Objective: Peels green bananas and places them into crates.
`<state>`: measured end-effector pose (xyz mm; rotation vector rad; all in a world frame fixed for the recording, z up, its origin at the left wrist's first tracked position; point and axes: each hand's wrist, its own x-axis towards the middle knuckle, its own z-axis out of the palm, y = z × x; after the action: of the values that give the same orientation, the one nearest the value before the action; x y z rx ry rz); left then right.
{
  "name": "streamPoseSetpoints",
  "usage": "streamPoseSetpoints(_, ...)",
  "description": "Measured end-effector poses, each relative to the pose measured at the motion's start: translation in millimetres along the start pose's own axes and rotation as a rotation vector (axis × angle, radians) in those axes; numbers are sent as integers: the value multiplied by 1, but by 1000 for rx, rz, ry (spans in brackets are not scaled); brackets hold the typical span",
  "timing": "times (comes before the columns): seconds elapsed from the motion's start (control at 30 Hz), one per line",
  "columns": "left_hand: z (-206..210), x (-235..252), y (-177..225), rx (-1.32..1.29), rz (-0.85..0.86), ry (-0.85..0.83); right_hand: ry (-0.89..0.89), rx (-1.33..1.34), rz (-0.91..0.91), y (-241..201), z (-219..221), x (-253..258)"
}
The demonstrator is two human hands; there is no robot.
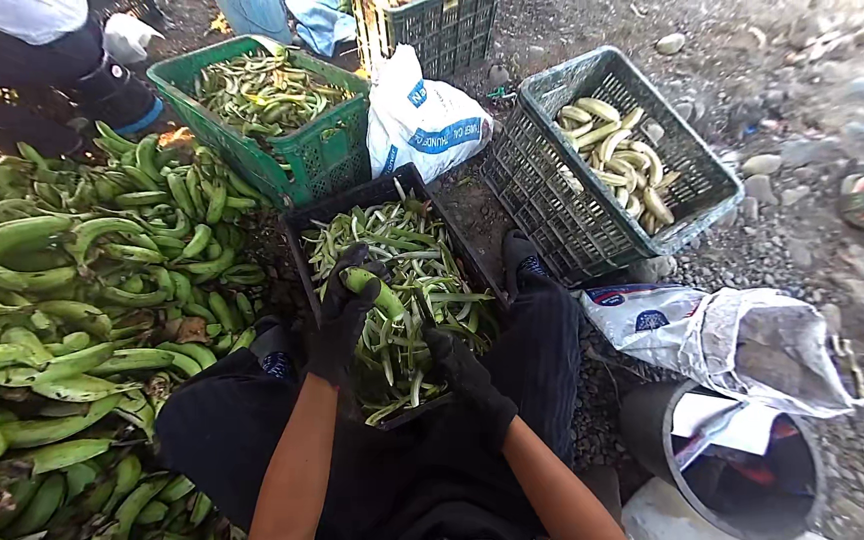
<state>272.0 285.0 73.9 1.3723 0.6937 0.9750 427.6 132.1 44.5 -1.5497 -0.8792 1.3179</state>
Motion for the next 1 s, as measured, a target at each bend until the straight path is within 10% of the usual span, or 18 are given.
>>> streamPoseSetpoints(0.3,-1,2,-4,-160,-78,85,-39,-795,-190,-43,-3,22)
streamPoseSetpoints(0.77,34,-33,20,19,-328,26,436,-620,-48,-50,12,83)
streamPoseSetpoints(1.0,-15,-5,-17,-265,-5,202,151,-712,-76,-59,9,58)
